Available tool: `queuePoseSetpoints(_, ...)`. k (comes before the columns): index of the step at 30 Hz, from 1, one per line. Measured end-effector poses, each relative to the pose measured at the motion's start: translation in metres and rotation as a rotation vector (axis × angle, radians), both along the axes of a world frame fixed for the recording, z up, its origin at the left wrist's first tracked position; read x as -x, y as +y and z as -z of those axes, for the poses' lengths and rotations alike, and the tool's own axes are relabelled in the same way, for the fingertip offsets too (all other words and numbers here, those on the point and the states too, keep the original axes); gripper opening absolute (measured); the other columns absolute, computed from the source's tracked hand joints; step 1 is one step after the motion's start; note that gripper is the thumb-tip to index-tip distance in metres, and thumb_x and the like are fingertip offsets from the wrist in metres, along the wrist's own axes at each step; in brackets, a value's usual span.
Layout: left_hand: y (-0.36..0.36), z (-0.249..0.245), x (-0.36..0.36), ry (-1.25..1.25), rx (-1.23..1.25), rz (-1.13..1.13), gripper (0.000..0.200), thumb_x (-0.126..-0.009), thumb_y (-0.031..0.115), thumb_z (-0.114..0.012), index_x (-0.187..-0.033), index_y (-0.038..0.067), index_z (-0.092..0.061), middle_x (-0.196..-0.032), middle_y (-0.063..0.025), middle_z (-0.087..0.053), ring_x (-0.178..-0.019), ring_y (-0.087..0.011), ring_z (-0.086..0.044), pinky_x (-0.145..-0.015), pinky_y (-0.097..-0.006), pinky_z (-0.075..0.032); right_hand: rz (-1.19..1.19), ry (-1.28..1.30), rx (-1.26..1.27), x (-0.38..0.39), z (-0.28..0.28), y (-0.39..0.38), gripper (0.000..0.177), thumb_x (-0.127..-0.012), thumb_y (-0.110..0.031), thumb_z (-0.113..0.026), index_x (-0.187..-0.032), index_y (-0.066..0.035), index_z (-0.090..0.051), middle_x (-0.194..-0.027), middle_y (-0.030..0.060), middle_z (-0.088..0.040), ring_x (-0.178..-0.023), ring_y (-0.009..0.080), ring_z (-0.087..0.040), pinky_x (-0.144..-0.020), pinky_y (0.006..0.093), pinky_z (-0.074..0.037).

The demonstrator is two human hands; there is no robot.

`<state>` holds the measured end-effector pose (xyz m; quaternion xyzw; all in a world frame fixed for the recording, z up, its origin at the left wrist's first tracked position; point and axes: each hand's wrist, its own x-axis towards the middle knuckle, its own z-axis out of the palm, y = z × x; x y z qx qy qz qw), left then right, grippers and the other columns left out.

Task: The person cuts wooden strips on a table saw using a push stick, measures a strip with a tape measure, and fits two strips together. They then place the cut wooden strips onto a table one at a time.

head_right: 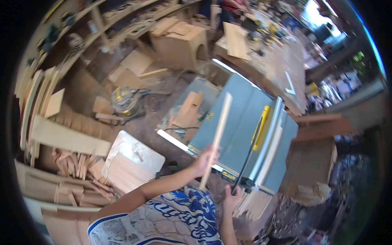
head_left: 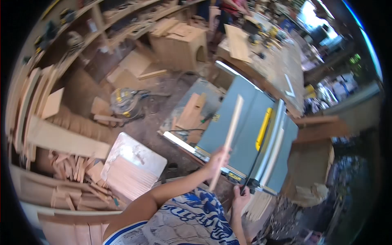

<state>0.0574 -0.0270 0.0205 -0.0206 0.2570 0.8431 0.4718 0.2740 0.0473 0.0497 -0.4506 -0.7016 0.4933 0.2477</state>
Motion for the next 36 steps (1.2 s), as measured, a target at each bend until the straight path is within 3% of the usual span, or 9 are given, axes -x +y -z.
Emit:
queuePoseSetpoints(5,-0.018,-0.020,0.056,0.278,0.303,0.011,0.032,-0.111,0.030,-0.046,-0.133,0.009,-0.058,-0.092,0.0005,-0.055,-0.075,-0.0050,-0.051,-0.062,-0.0191,-0.045,0.278,-0.266,-0.410,-0.064,0.002,0.129,0.033,-0.095,-0.030,-0.073,-0.098,0.002,-0.070,-0.074,0.0081,-0.060,-0.068,0.0185,-0.052,-0.065,0.0361,-0.045)
queuePoseSetpoints(6,-0.016,-0.014,0.070,0.321,0.347,0.021,0.040,-0.109,0.040,-0.055,-0.131,0.007,-0.061,-0.087,0.0026,-0.056,-0.072,-0.0026,-0.051,-0.058,-0.0188,-0.042,0.327,-0.271,-0.387,-0.087,0.024,0.159,0.034,-0.094,-0.032,-0.072,-0.099,0.002,-0.070,-0.074,0.0121,-0.061,-0.067,0.0223,-0.055,-0.066,0.0384,-0.046)
queuePoseSetpoints(11,0.030,0.029,0.134,1.139,0.948,-0.147,0.038,-0.103,0.035,-0.061,-0.131,0.010,-0.061,-0.098,-0.0137,-0.068,-0.094,-0.0325,-0.069,-0.080,-0.0470,-0.052,0.332,-0.541,-0.433,-0.121,0.058,0.231,0.035,-0.091,-0.034,-0.072,-0.098,0.001,-0.072,-0.080,0.0190,-0.068,-0.074,0.0346,-0.064,-0.071,0.0459,-0.049)
queuePoseSetpoints(14,0.079,0.053,0.177,1.294,1.151,-0.211,0.035,-0.100,0.031,-0.062,-0.130,0.013,-0.062,-0.110,-0.0173,-0.066,-0.108,-0.0420,-0.064,-0.090,-0.0551,-0.049,0.360,-0.580,-0.418,-0.117,0.088,0.268,0.038,-0.089,-0.036,-0.072,-0.099,0.000,-0.072,-0.086,0.0203,-0.070,-0.082,0.0401,-0.067,-0.077,0.0501,-0.051)
queuePoseSetpoints(16,0.114,0.065,0.202,1.346,1.217,-0.256,0.035,-0.099,0.029,-0.063,-0.130,0.012,-0.063,-0.113,-0.0161,-0.065,-0.109,-0.0405,-0.063,-0.089,-0.0540,-0.049,0.408,-0.551,-0.640,-0.120,0.109,0.292,0.041,-0.088,-0.039,-0.073,-0.091,0.003,-0.070,-0.077,0.0216,-0.066,-0.074,0.0377,-0.064,-0.072,0.0473,-0.049)
queuePoseSetpoints(17,0.134,0.070,0.213,1.389,1.275,-0.305,0.036,-0.098,0.027,-0.065,-0.130,0.011,-0.063,-0.116,-0.0149,-0.064,-0.110,-0.0390,-0.062,-0.089,-0.0529,-0.048,0.352,-0.655,-0.450,-0.126,0.111,0.308,0.041,-0.088,-0.037,-0.072,-0.101,0.001,-0.074,-0.087,0.0220,-0.071,-0.084,0.0383,-0.068,-0.080,0.0460,-0.053)
queuePoseSetpoints(23,0.225,0.079,0.269,1.692,1.396,-0.317,0.035,-0.097,0.023,-0.065,-0.130,0.012,-0.065,-0.117,-0.0101,-0.065,-0.112,-0.0323,-0.061,-0.094,-0.0463,-0.045,0.303,-0.688,-0.515,-0.091,0.084,0.393,0.035,-0.088,-0.032,-0.072,-0.105,-0.002,-0.073,-0.099,0.0190,-0.072,-0.092,0.0355,-0.070,-0.085,0.0444,-0.055)
queuePoseSetpoints(30,0.261,0.083,0.293,1.835,1.449,-0.405,0.039,-0.094,0.015,-0.068,-0.132,0.012,-0.066,-0.111,-0.0063,-0.066,-0.107,-0.0260,-0.061,-0.094,-0.0432,-0.043,-0.075,-0.016,-0.939,0.313,-0.068,0.560,0.017,-0.090,-0.014,-0.069,-0.104,-0.004,-0.072,-0.098,0.0160,-0.070,-0.092,0.0363,-0.068,-0.083,0.0424,-0.054)
queuePoseSetpoints(36,0.274,0.080,0.311,1.762,1.466,-0.313,0.040,-0.093,0.013,-0.068,-0.133,0.012,-0.065,-0.122,-0.0059,-0.066,-0.112,-0.0262,-0.060,-0.095,-0.0440,-0.041,-0.266,-0.265,-0.838,0.642,0.006,0.655,0.031,-0.093,-0.026,-0.063,-0.116,-0.009,-0.074,-0.115,0.0192,-0.072,-0.107,0.0376,-0.069,-0.093,0.0462,-0.054)
